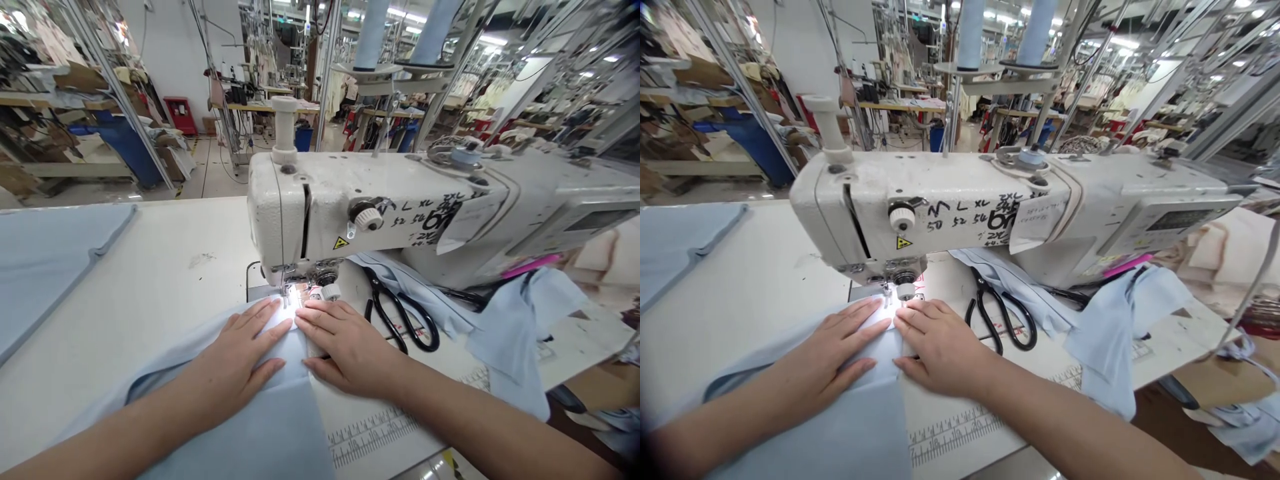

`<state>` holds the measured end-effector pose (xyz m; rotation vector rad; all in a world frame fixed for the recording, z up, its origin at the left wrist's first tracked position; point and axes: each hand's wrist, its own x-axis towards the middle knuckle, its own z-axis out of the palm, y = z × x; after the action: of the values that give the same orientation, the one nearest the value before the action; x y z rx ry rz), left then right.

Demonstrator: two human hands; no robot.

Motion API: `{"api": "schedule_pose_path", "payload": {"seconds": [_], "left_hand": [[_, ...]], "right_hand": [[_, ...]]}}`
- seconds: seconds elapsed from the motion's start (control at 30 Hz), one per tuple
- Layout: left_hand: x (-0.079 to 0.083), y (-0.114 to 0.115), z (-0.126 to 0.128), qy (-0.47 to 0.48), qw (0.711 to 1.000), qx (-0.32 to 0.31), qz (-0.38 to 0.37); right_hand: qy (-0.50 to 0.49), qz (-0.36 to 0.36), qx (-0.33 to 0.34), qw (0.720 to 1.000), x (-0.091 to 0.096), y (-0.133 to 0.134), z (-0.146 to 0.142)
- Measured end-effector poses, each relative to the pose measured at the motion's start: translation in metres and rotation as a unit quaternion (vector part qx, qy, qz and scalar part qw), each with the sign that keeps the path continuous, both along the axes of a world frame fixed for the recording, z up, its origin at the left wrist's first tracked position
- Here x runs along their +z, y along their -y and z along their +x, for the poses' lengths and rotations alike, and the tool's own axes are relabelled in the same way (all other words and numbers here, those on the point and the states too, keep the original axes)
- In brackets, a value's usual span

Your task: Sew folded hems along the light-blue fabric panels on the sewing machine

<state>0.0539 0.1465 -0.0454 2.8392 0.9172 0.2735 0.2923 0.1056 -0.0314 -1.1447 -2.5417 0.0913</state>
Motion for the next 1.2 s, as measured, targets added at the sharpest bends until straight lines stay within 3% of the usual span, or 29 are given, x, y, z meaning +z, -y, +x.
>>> {"api": "schedule_pose_path", "payload": {"seconds": [0.27, 0.47, 0.67, 1.2], "left_hand": [[0.004, -0.001, 0.0, -0.01, 1.0, -0.006, -0.01], [0.005, 0.001, -0.001, 0.009, 1.0, -0.016, -0.009], [0.009, -0.002, -0.002, 0.027, 0.999, -0.032, -0.031], [0.011, -0.038, 0.001, 0.031, 0.999, -0.035, -0.002]], "right_hand": [[-0.052, 0.034, -0.042, 0.997, 0.002, -0.001, 0.003], [-0.019, 0.012, 0.025, 0.999, -0.001, 0.004, 0.0], [-0.006, -0.012, 0.023, 1.0, 0.0, 0.005, 0.0], [0.037, -0.01, -0.041, 0.998, -0.001, -0.006, -0.005]]}}
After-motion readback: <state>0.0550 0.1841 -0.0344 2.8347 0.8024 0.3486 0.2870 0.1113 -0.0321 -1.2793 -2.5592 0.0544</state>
